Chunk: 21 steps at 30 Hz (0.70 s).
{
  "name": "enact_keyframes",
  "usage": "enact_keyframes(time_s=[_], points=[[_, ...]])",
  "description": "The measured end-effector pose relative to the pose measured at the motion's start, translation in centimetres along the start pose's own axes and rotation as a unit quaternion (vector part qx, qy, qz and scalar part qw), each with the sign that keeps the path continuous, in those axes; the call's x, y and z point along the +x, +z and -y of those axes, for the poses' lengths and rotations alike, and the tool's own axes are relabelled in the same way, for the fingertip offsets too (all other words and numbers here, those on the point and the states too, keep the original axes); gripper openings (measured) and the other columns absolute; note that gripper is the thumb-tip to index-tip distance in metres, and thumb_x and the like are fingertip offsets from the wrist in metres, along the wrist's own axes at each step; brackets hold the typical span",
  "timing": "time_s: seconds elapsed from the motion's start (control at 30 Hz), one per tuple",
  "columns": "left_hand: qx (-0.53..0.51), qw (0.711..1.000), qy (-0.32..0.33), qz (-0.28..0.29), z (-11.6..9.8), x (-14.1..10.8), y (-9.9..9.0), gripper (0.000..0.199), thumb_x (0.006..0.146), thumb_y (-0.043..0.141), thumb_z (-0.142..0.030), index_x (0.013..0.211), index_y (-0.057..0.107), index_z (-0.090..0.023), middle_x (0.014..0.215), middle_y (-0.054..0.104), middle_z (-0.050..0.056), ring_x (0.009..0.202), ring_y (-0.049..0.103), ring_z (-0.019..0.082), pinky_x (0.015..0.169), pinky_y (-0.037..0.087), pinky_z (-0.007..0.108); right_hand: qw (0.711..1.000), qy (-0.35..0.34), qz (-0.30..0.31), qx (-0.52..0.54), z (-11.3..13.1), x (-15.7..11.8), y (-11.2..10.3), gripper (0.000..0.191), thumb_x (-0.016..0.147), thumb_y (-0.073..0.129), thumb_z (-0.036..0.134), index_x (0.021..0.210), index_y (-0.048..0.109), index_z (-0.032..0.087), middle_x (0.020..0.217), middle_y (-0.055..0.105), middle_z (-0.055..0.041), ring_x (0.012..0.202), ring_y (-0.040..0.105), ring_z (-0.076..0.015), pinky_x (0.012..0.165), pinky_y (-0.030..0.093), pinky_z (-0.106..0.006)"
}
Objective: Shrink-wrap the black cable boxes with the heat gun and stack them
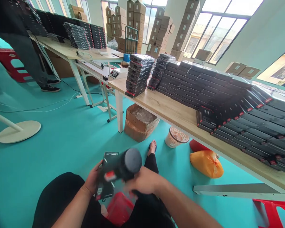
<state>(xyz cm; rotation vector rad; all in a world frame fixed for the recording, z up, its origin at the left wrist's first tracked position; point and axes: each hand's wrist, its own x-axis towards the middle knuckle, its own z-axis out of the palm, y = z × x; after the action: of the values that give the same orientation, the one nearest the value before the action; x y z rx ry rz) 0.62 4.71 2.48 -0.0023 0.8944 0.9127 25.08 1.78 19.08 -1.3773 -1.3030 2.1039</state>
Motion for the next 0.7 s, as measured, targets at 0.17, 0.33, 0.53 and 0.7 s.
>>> enact_keyframes(time_s=[0.17,0.33,0.53,0.7], points=[[0.008,1.0,-0.022,0.008,0.0,0.0,-0.1,0.043,0.093,0.057,-0.039,0.12,0.07,-0.008,0.078,0.079,0.013,0.07,0.077,0.033,0.072,0.061,0.045,0.999,-0.004,0.005,-0.046,0.5,-0.2,0.5,0.002,0.067,0.066,0.018,0.067,0.065,0.02,0.047,0.058,0.0046,0.046,0.053,-0.0134,0.048,0.043,-0.026],[0.011,0.999,-0.033,0.04,-0.1,-0.2,0.0,0.049,0.096,0.052,-0.044,0.121,0.069,-0.006,0.089,0.08,0.018,0.076,0.077,0.034,0.075,0.061,0.048,0.986,-0.046,-0.151,0.056,1.3,2.4,-1.5,0.015,0.069,0.066,0.026,0.083,0.063,0.019,0.051,0.059,0.0053,0.047,0.052,-0.0126,0.049,0.045,-0.027],[-0.006,0.999,-0.019,0.035,-0.5,-0.3,0.2,0.052,0.094,0.053,-0.045,0.117,0.069,-0.002,0.085,0.078,0.019,0.073,0.075,0.031,0.071,0.06,0.043,0.996,0.045,-0.063,0.046,-2.2,-0.9,-1.6,0.023,0.059,0.071,0.024,0.081,0.066,0.017,0.046,0.059,0.0042,0.043,0.051,-0.0134,0.044,0.043,-0.026],[-0.027,0.995,0.043,-0.081,-0.7,1.4,-1.1,0.035,0.09,0.056,-0.04,0.106,0.067,-0.011,0.079,0.076,0.013,0.063,0.071,0.027,0.062,0.058,0.04,0.988,0.067,-0.09,0.105,-5.6,-3.0,-0.6,0.028,0.062,0.072,0.032,0.085,0.069,0.015,0.051,0.062,0.0026,0.045,0.051,-0.0119,0.048,0.042,-0.025]])
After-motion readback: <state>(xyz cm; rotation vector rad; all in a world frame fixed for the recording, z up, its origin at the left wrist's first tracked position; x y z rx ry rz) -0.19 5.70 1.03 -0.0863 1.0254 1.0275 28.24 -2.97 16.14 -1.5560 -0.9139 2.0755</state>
